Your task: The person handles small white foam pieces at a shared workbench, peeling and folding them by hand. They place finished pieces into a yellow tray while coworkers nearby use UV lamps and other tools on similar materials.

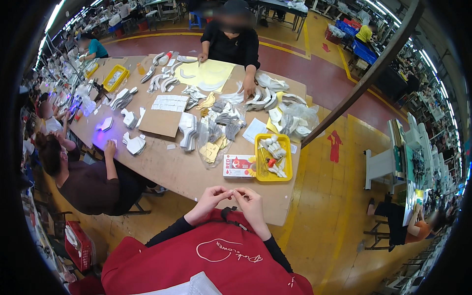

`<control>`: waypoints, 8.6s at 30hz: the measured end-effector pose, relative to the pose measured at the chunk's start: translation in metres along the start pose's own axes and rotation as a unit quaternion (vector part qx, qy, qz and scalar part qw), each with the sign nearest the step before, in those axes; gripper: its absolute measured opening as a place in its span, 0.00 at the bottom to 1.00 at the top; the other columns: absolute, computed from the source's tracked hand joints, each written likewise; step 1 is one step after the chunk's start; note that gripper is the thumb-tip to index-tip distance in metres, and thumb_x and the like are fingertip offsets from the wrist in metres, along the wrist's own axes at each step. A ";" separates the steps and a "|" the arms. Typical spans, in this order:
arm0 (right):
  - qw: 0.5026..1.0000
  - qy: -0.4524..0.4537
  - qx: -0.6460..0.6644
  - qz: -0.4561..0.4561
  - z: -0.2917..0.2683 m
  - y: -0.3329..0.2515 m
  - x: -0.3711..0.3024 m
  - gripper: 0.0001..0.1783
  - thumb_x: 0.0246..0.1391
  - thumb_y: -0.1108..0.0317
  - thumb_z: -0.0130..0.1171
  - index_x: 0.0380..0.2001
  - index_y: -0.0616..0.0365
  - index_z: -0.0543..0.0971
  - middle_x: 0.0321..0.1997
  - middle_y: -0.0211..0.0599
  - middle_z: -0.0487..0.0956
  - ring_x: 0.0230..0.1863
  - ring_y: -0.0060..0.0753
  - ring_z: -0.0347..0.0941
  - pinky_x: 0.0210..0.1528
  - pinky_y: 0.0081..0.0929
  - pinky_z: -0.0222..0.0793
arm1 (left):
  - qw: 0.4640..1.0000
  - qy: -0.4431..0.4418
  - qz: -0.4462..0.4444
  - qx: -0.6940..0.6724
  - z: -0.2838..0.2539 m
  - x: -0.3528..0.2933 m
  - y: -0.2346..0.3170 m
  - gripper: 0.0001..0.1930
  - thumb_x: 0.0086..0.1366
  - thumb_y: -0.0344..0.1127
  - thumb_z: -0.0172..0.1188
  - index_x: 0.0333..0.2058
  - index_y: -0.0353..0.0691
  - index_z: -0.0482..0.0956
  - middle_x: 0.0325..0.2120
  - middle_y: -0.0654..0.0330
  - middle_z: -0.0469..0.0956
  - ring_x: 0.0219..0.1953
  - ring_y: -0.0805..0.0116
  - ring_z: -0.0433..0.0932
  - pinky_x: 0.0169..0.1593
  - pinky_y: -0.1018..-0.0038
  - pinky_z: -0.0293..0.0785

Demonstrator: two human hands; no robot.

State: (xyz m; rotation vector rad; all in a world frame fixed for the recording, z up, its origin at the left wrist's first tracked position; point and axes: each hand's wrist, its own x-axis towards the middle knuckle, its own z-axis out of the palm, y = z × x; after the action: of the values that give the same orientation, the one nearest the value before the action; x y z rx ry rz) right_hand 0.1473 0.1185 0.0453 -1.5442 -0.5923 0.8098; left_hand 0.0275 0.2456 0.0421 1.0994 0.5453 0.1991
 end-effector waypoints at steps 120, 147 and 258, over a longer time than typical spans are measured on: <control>0.927 0.049 0.276 0.250 -0.005 0.217 0.042 0.16 0.60 0.70 0.55 0.49 0.67 0.72 0.43 0.40 0.78 0.44 0.28 0.76 0.49 0.25 0.72 | 0.895 0.274 -0.070 0.346 -0.048 0.103 -0.202 0.07 0.60 0.37 0.62 0.34 0.41 0.80 0.23 0.60 0.79 0.26 0.61 0.79 0.29 0.67 0.72; 0.963 0.008 0.054 0.266 -0.006 0.232 0.070 0.07 0.55 0.77 0.60 0.37 0.67 0.79 0.28 0.26 0.78 0.27 0.12 0.72 0.29 0.13 0.68 | 0.973 0.141 -0.182 0.012 -0.064 0.092 -0.205 0.07 0.64 0.31 0.60 0.37 0.33 0.78 0.27 0.67 0.78 0.29 0.85 0.73 0.33 0.86 0.68; 0.951 -0.155 -0.227 0.143 -0.023 0.226 0.126 0.07 0.50 0.73 0.65 0.31 0.67 0.82 0.20 0.23 0.76 0.21 0.08 0.63 0.25 0.12 0.62 | 0.878 0.417 -0.113 0.205 -0.020 0.092 -0.227 0.10 0.57 0.34 0.65 0.30 0.37 0.72 0.20 0.65 0.78 0.12 0.80 0.68 0.19 0.79 0.59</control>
State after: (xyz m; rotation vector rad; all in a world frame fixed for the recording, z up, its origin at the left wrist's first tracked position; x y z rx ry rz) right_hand 0.2248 0.1698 -0.1971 -1.9699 -0.8372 1.2133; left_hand 0.0705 0.1975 -0.1950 1.3254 1.5405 0.3664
